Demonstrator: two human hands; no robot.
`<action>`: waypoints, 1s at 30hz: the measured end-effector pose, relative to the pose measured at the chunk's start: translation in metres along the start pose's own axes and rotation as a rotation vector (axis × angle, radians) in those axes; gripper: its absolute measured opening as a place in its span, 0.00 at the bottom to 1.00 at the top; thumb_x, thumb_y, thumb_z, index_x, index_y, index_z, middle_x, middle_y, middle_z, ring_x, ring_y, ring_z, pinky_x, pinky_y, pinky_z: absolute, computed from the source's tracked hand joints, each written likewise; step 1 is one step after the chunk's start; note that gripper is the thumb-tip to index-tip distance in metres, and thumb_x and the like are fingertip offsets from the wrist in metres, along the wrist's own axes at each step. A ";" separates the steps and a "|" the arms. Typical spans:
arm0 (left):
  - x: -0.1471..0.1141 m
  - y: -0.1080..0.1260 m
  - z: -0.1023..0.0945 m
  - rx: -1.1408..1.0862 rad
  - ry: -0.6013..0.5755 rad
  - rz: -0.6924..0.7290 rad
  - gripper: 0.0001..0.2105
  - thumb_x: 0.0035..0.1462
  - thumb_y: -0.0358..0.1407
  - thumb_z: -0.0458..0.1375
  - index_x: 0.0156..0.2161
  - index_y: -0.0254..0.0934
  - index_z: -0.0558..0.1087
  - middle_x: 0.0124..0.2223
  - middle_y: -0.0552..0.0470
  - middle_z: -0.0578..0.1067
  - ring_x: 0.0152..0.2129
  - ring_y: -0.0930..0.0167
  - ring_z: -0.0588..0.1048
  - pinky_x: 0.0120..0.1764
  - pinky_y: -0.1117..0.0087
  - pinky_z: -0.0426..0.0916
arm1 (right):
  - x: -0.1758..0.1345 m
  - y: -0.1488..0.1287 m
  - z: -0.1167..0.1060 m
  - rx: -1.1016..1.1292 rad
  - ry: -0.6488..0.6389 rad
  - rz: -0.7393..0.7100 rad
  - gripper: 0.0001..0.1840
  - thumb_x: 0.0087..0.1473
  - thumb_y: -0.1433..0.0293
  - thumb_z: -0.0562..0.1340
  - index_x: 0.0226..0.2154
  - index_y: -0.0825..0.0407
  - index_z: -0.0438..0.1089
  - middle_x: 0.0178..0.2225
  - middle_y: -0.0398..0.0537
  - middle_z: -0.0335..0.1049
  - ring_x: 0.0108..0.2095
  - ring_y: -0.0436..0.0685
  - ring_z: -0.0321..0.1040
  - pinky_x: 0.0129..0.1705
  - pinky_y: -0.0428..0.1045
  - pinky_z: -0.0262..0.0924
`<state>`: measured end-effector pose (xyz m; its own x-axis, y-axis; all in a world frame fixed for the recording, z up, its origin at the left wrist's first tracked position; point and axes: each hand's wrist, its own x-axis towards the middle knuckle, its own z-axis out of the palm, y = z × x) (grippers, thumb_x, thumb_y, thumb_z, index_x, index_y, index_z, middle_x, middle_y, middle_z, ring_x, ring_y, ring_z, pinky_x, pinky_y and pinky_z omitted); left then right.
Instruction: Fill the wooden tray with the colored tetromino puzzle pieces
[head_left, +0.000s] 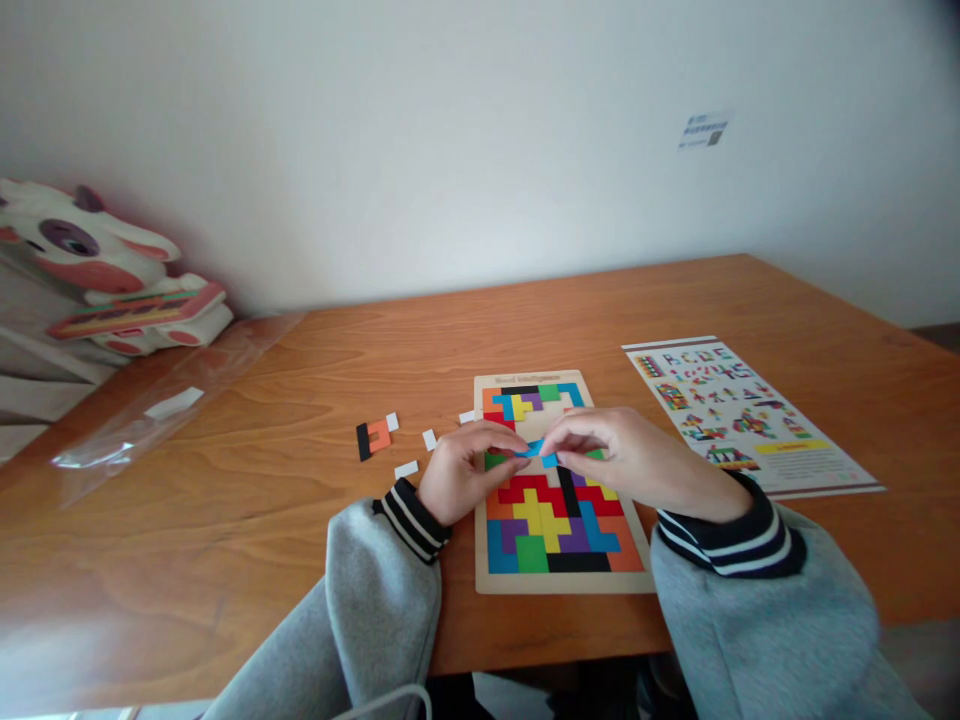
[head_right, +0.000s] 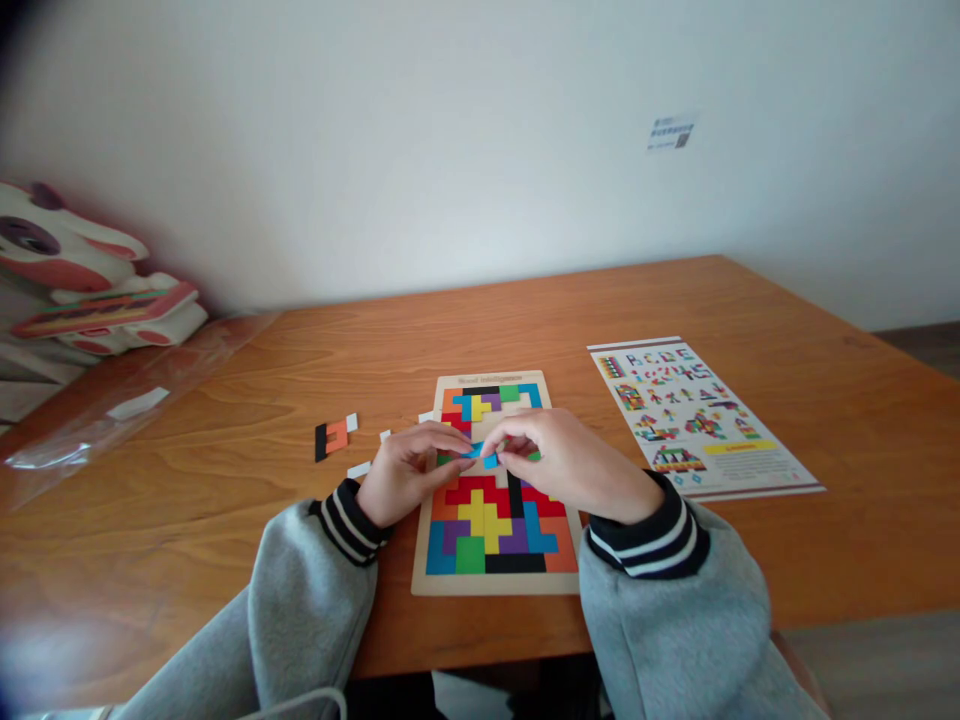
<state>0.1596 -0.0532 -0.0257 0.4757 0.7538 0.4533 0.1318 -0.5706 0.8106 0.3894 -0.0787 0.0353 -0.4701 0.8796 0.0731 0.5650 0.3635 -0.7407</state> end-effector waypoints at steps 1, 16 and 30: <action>0.000 0.000 -0.001 0.041 -0.013 0.022 0.04 0.57 0.34 0.66 0.38 0.37 0.81 0.39 0.46 0.82 0.36 0.68 0.80 0.42 0.67 0.77 | -0.001 0.000 0.000 -0.013 -0.031 0.032 0.12 0.58 0.72 0.59 0.38 0.49 0.78 0.32 0.44 0.79 0.30 0.53 0.74 0.35 0.48 0.68; -0.002 -0.005 -0.002 0.401 -0.012 0.140 0.05 0.64 0.34 0.60 0.40 0.39 0.79 0.38 0.48 0.81 0.35 0.69 0.79 0.40 0.66 0.74 | 0.004 0.013 0.021 -0.105 -0.005 0.128 0.08 0.58 0.73 0.62 0.37 0.52 0.78 0.35 0.47 0.82 0.35 0.55 0.79 0.40 0.48 0.70; -0.003 -0.006 -0.004 0.530 -0.082 0.166 0.06 0.65 0.32 0.58 0.42 0.39 0.77 0.39 0.50 0.82 0.36 0.67 0.76 0.41 0.64 0.70 | 0.005 0.020 0.021 -0.346 -0.055 0.065 0.06 0.58 0.73 0.64 0.36 0.51 0.79 0.38 0.51 0.75 0.43 0.60 0.73 0.47 0.54 0.65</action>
<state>0.1541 -0.0509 -0.0308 0.5908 0.6243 0.5112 0.4585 -0.7811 0.4240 0.3844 -0.0738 0.0062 -0.4565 0.8897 -0.0101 0.7866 0.3982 -0.4719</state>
